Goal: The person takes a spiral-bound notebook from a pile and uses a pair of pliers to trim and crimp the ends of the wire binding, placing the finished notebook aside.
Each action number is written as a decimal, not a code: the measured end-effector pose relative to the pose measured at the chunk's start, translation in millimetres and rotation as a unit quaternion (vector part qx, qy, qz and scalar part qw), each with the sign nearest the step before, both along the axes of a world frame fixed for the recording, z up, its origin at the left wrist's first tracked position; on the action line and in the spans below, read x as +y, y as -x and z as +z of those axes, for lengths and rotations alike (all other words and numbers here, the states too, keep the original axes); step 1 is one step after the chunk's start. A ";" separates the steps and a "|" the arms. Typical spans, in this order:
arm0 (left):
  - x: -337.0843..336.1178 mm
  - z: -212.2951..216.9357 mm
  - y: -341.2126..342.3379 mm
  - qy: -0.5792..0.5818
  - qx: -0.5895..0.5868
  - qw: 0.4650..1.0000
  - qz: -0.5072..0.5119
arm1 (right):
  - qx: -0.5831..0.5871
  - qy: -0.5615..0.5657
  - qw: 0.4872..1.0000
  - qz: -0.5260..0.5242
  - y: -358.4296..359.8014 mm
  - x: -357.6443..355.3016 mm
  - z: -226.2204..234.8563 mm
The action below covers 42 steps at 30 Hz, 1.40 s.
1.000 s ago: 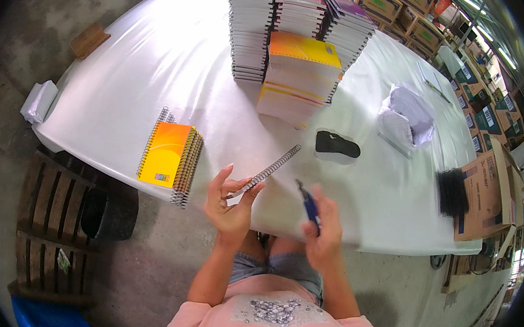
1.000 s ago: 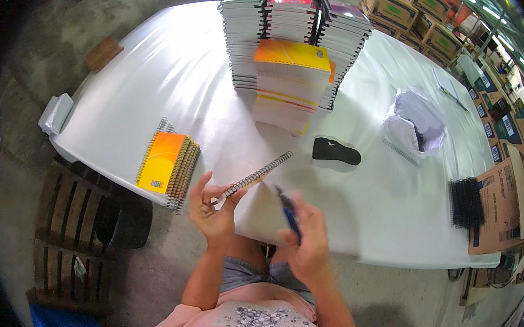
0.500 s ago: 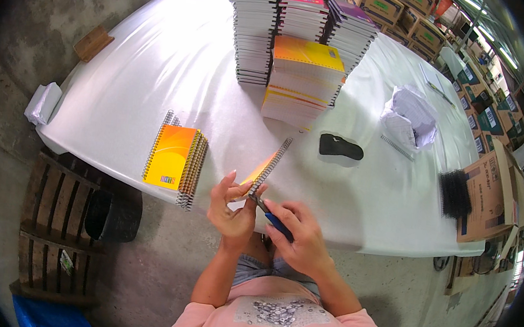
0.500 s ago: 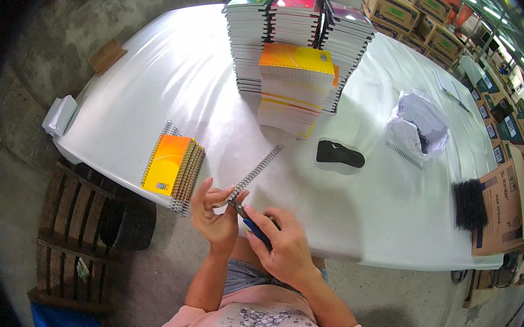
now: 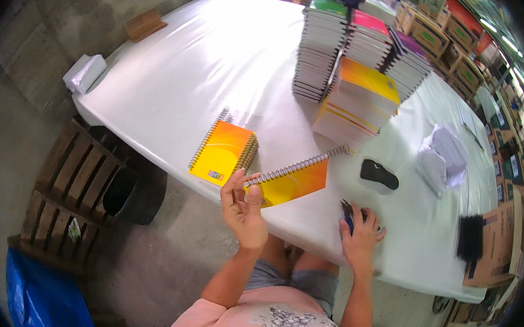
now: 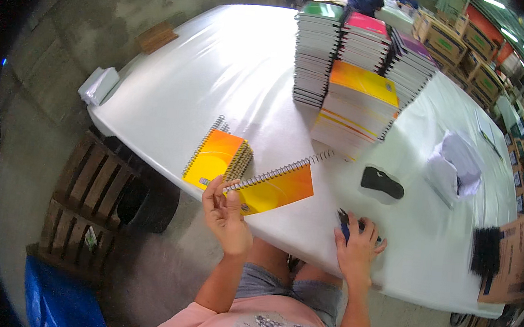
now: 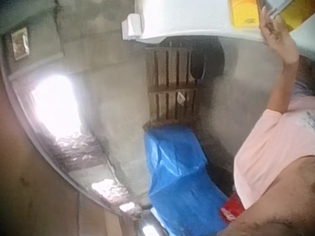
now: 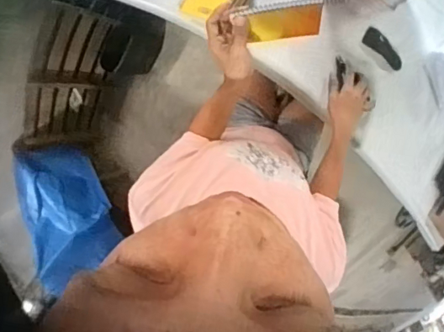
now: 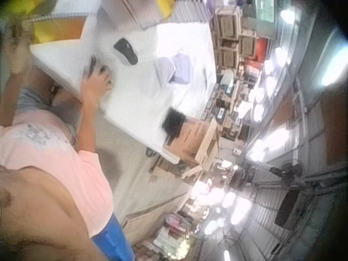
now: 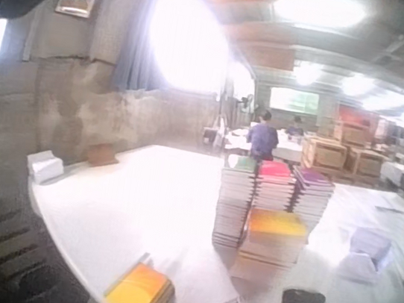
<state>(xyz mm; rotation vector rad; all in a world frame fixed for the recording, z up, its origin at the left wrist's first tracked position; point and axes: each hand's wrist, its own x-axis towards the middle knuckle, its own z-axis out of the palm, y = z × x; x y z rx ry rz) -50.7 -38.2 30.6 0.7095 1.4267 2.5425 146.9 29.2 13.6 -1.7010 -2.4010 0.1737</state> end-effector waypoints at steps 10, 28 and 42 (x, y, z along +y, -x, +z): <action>-56.6 46.3 46.8 0.024 0.116 0.991 -0.067 | 0.351 -0.130 0.822 0.429 138.8 -4.6 115.4; -14.6 -39.3 112.2 0.146 0.000 0.989 0.008 | 0.330 0.061 0.926 0.174 245.8 49.6 21.6; -21.6 -28.4 107.9 0.188 0.083 0.963 0.175 | 0.330 -0.430 0.833 -0.111 78.7 199.2 112.7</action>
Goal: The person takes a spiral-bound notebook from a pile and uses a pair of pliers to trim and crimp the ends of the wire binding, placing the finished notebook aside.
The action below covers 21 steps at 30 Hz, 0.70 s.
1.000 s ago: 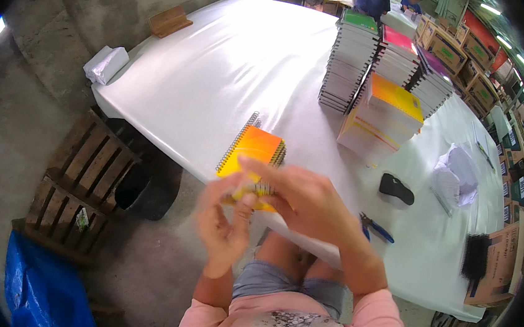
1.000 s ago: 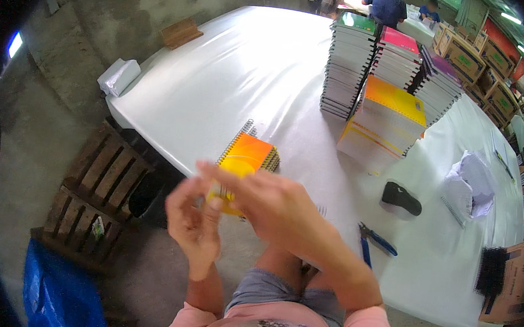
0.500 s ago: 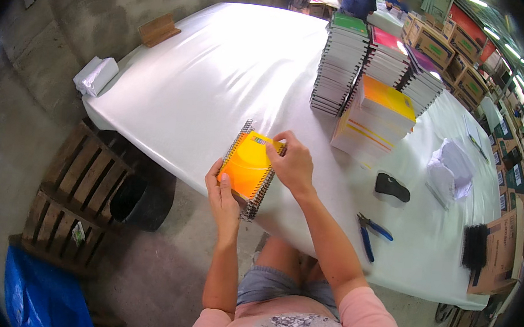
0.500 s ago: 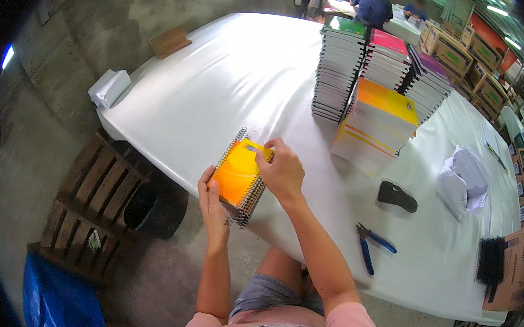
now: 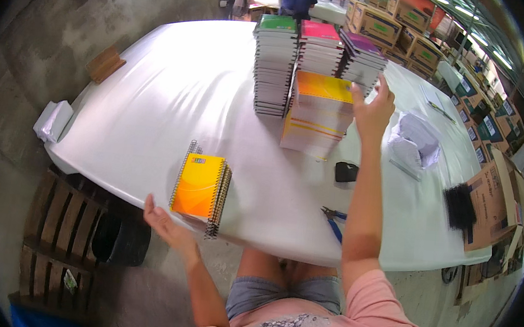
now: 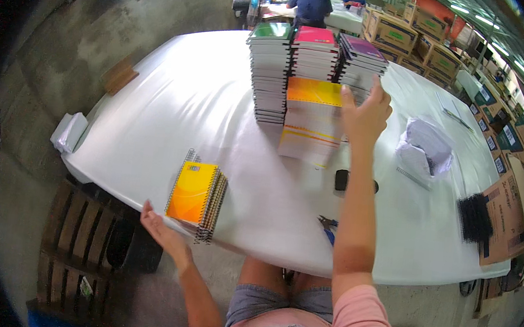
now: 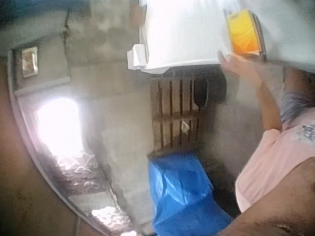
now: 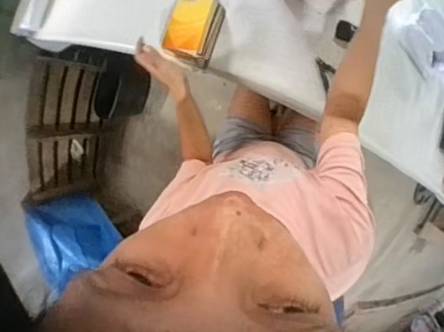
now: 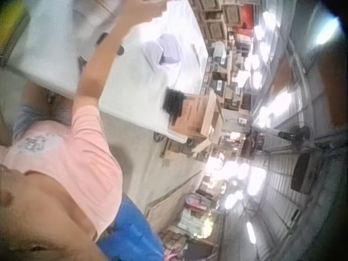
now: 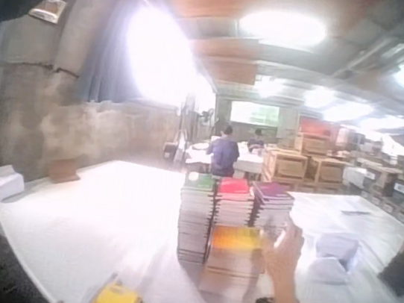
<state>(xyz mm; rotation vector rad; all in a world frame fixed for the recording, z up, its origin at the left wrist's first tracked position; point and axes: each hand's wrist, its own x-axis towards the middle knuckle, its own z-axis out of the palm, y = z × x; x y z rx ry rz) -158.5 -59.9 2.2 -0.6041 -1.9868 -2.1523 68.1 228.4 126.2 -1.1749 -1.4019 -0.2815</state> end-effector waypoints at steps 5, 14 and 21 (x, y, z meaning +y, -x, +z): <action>-15.9 49.9 -20.4 -0.069 0.169 0.981 0.065 | 0.117 0.473 0.820 0.300 -34.7 26.3 14.8; 25.0 57.6 -93.7 -0.140 0.198 0.934 -0.264 | 0.195 0.213 0.891 0.351 -49.1 1.2 13.4; 80.5 50.5 -141.9 -0.292 -0.338 0.761 -0.472 | 0.200 0.264 0.768 0.549 -28.7 -162.9 -68.1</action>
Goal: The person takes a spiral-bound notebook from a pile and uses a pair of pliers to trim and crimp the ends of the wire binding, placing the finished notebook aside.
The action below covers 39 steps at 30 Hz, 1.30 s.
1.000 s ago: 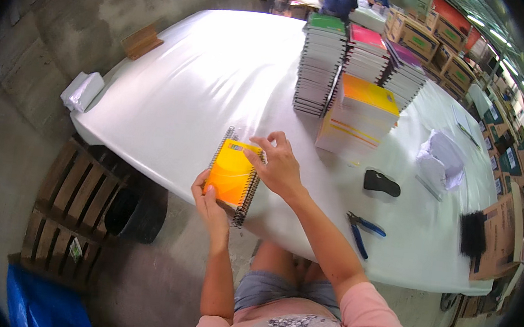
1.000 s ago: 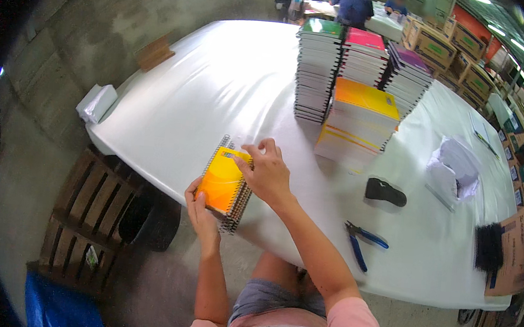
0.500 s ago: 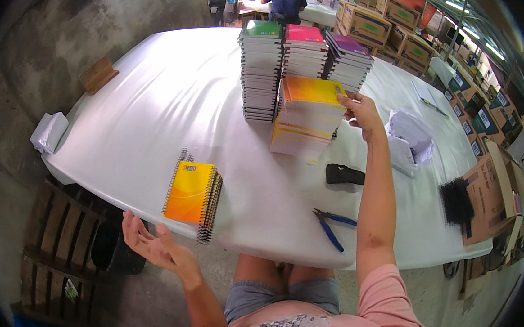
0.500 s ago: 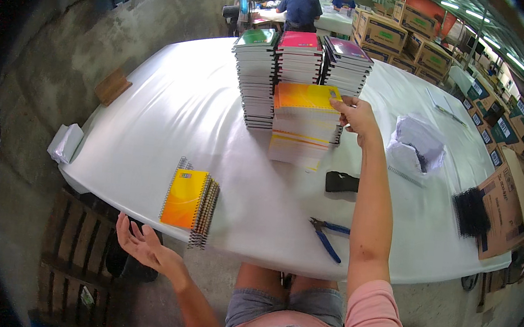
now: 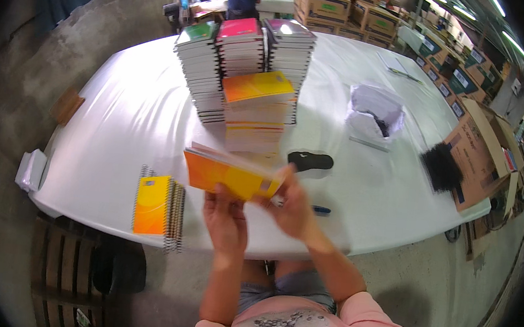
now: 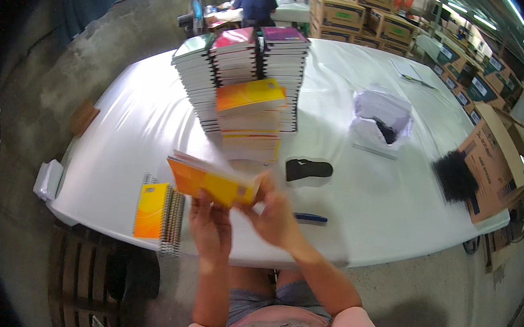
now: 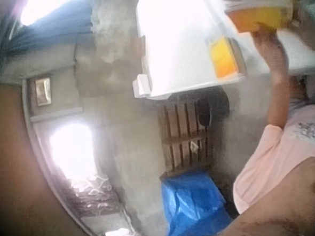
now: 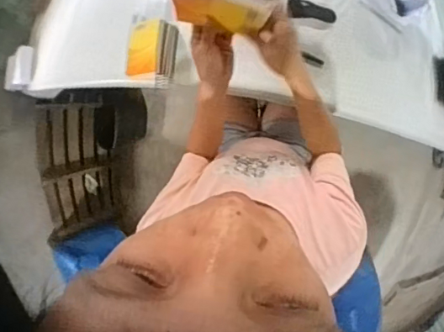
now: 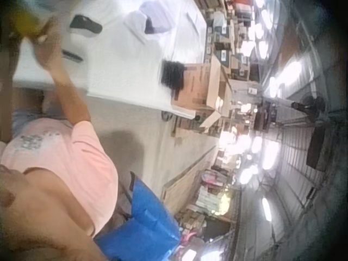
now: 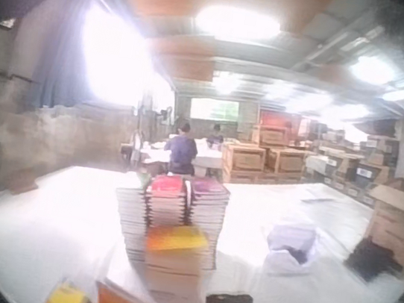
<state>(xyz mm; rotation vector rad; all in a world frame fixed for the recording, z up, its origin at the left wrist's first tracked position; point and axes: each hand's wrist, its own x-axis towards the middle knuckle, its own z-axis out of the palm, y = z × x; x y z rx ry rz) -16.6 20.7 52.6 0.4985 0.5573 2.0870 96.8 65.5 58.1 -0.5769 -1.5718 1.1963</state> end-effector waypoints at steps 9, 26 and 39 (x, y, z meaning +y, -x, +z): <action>-27.6 -10.4 29.7 0.143 0.857 0.496 0.017 | -0.421 -0.193 0.793 -0.396 -203.4 187.4 -89.7; -17.2 -62.2 -8.7 0.163 0.751 0.533 0.354 | -0.166 0.079 0.983 -0.010 -80.9 3.3 -24.8; -18.5 -66.5 -8.0 0.170 0.746 0.536 0.357 | -0.222 0.016 0.975 0.025 -60.6 -4.9 -23.4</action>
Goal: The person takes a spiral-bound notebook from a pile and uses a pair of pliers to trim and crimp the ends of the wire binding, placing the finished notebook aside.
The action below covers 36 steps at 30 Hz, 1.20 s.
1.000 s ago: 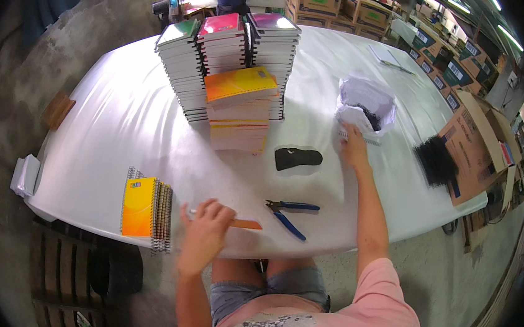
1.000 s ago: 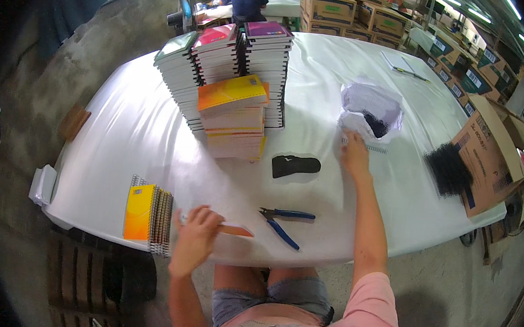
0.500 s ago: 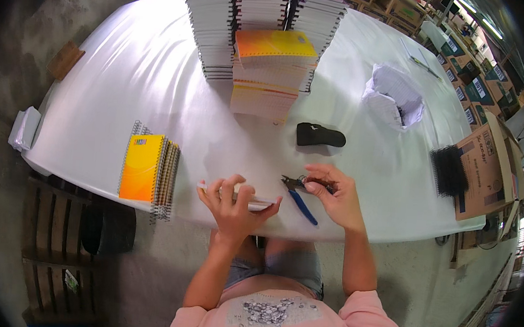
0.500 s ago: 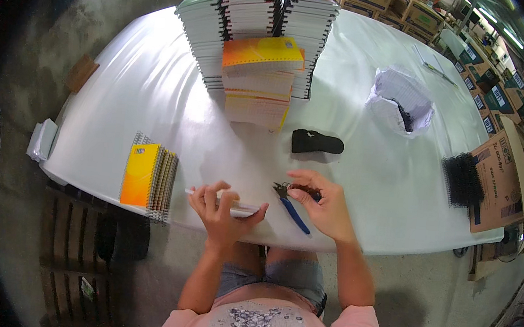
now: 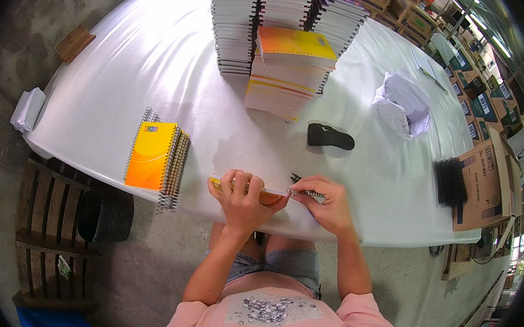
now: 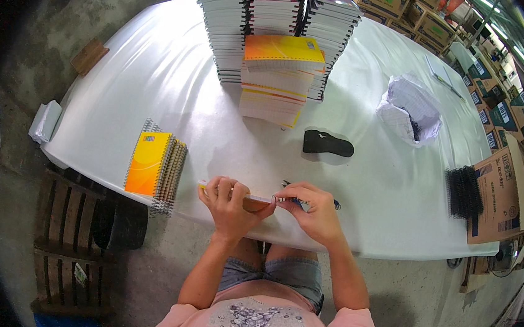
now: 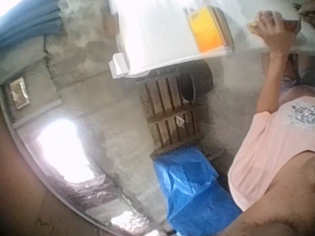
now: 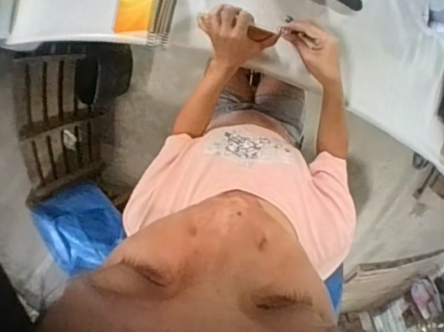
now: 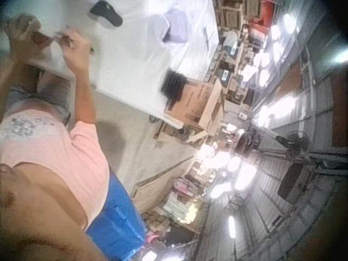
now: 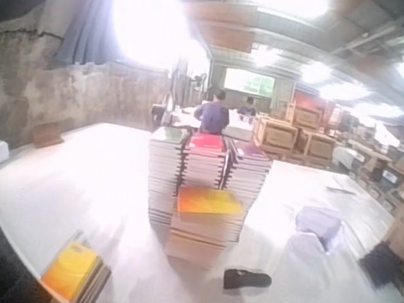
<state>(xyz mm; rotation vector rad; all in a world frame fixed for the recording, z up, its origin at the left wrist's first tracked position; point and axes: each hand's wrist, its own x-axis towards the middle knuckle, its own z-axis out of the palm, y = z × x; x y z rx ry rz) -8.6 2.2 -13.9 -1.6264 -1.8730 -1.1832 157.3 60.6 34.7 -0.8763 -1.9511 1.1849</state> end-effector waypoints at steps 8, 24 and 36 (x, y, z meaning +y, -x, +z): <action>-0.9 1.3 -1.4 0.011 0.003 1.000 0.004 | 0.015 -0.010 0.999 0.033 -1.4 5.9 -3.5; -9.4 5.1 6.8 0.070 0.039 0.995 -0.065 | -0.122 0.015 0.990 0.073 -4.1 -8.4 14.4; -10.9 9.0 18.9 0.075 0.014 0.987 -0.138 | -0.322 -0.146 0.934 -0.041 -60.8 28.2 -35.2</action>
